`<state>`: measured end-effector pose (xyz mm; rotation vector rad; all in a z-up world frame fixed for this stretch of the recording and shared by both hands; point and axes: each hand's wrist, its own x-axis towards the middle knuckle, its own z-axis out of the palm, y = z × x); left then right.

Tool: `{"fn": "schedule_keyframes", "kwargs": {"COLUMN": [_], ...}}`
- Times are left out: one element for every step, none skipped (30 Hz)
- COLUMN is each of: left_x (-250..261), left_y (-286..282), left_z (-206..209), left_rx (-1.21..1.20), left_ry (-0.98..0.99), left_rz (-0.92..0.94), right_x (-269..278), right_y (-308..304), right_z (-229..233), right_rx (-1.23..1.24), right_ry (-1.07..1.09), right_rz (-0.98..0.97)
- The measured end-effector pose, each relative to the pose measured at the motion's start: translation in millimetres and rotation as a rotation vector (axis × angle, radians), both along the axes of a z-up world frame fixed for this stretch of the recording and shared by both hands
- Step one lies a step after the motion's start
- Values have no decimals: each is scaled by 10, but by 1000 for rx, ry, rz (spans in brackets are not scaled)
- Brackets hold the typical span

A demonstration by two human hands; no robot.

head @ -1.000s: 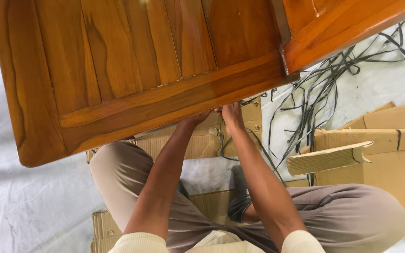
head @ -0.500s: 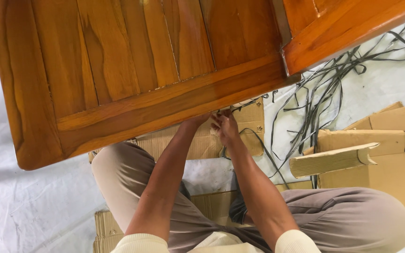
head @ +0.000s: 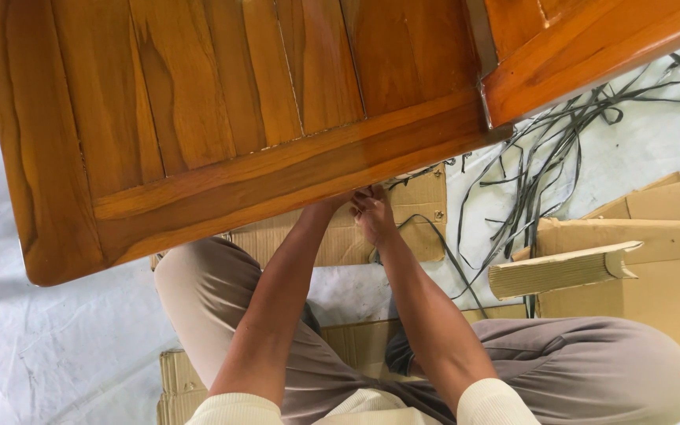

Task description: Packaging a wooden chair with cardboard and plastic ties.

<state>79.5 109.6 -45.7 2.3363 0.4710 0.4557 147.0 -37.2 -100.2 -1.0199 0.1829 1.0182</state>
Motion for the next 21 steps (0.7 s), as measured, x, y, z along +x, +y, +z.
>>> {"fn": "schedule_keyframes", "kwargs": {"left_x": [-33,-162,-294,-433,-502,-572,-644,-701,-758,-820,-860,-892,-923,-947,-974,-1002,-1018,-1039,-1060,-1063,-1065], "left_y": [1,151,299,433,467,504,543,574,605,630,641,639,637,637,637,638,628,615,601,576,549], "left_z": [37,32,34,39,39,38,37,42,46,47,41,32,22,7,-7,-21,-25,-28,-31,-35,-37], "left_rx": [-8,-12,-16,-23,-29,-35,-41,-46,-51,-57,-63,-71,-79,-87,-95,-103,-110,-118,-126,-134,-141], "left_ry": [4,5,6,8,10,11,13,16,19,24,29,33,38,42,47,50,54,58,62,65,68], "left_rz": [-4,-9,-13,-18,-23,-25,-28,-28,-27,-29,-30,-36,-41,-46,-52,-55,-57,-59,-60,-64,-68], "right_x": [-8,21,51,78,94,113,131,131,132,123,111,99,89,91,90,94,65,33,1,-32,-64], "right_y": [-19,-3,15,20,34,54,77,95,113,123,143,145,145,131,117,110,59,6,-48,-66,-87], "right_z": [-3,-61,-117,-174,-149,-125,-101,-96,-93,-93,-54,-13,27,-18,-63,-106,-101,-95,-89,-4,84], "right_rx": [78,81,158,232,233,217,201,203,231,258,259,262,264,263,217,170,170,192,215,214,164], "right_ry": [-12,-15,2,20,18,78,139,139,169,201,203,170,136,137,56,-24,-24,-126,-228,-228,-330], "right_rz": [-18,-20,-62,-105,-106,-148,-189,-185,-205,-228,-227,-230,-234,-236,-215,-190,-189,-108,-27,-28,12]}}
